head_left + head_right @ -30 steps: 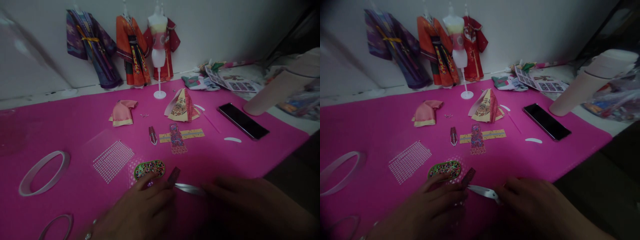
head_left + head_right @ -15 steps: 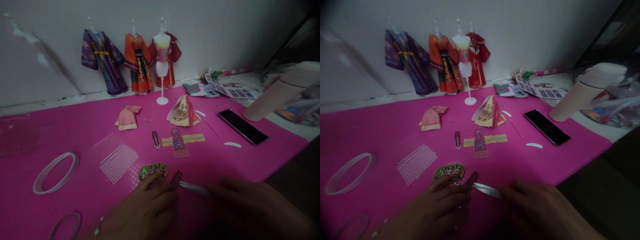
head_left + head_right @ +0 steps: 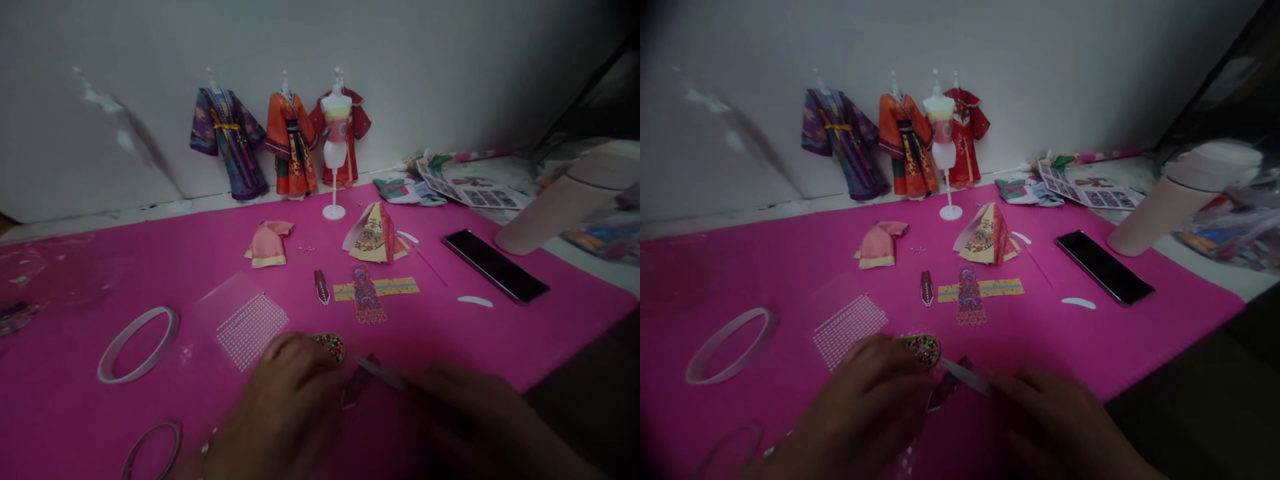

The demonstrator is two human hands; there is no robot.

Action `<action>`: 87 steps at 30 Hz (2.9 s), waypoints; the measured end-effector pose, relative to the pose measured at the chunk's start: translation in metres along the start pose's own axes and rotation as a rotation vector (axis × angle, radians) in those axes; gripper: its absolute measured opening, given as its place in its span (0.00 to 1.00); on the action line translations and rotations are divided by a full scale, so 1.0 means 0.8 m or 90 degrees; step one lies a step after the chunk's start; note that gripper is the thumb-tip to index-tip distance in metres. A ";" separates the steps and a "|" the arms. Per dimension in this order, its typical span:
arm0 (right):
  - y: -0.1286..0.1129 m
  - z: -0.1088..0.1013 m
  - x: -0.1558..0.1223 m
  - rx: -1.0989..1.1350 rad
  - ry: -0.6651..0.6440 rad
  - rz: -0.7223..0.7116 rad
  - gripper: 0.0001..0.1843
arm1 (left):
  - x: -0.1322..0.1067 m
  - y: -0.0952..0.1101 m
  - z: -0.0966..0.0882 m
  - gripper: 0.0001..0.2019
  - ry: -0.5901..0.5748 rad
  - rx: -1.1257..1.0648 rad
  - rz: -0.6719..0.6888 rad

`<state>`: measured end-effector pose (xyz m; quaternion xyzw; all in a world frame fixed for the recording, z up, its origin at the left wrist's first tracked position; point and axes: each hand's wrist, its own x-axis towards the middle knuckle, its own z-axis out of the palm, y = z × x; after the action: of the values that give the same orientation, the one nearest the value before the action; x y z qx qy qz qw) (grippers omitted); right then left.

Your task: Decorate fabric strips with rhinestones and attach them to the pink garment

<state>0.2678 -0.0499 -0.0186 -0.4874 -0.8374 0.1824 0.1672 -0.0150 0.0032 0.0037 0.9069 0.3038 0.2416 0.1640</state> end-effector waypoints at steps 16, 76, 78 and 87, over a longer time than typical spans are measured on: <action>0.020 0.011 -0.006 -0.007 0.081 -0.057 0.31 | -0.006 -0.013 0.002 0.26 0.018 0.030 -0.188; -0.034 -0.002 0.054 -0.210 -0.024 -0.122 0.26 | -0.026 -0.023 0.039 0.30 0.141 -0.081 -0.168; -0.034 -0.001 0.054 -0.214 -0.024 -0.128 0.25 | -0.026 -0.022 0.039 0.29 0.141 -0.086 -0.168; -0.033 -0.003 0.056 -0.203 -0.020 -0.154 0.22 | -0.026 -0.021 0.036 0.28 0.143 -0.075 -0.162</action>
<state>0.2276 -0.0228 0.0003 -0.4007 -0.9106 0.0340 0.0954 -0.0217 -0.0017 -0.0349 0.8174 0.4179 0.3357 0.2110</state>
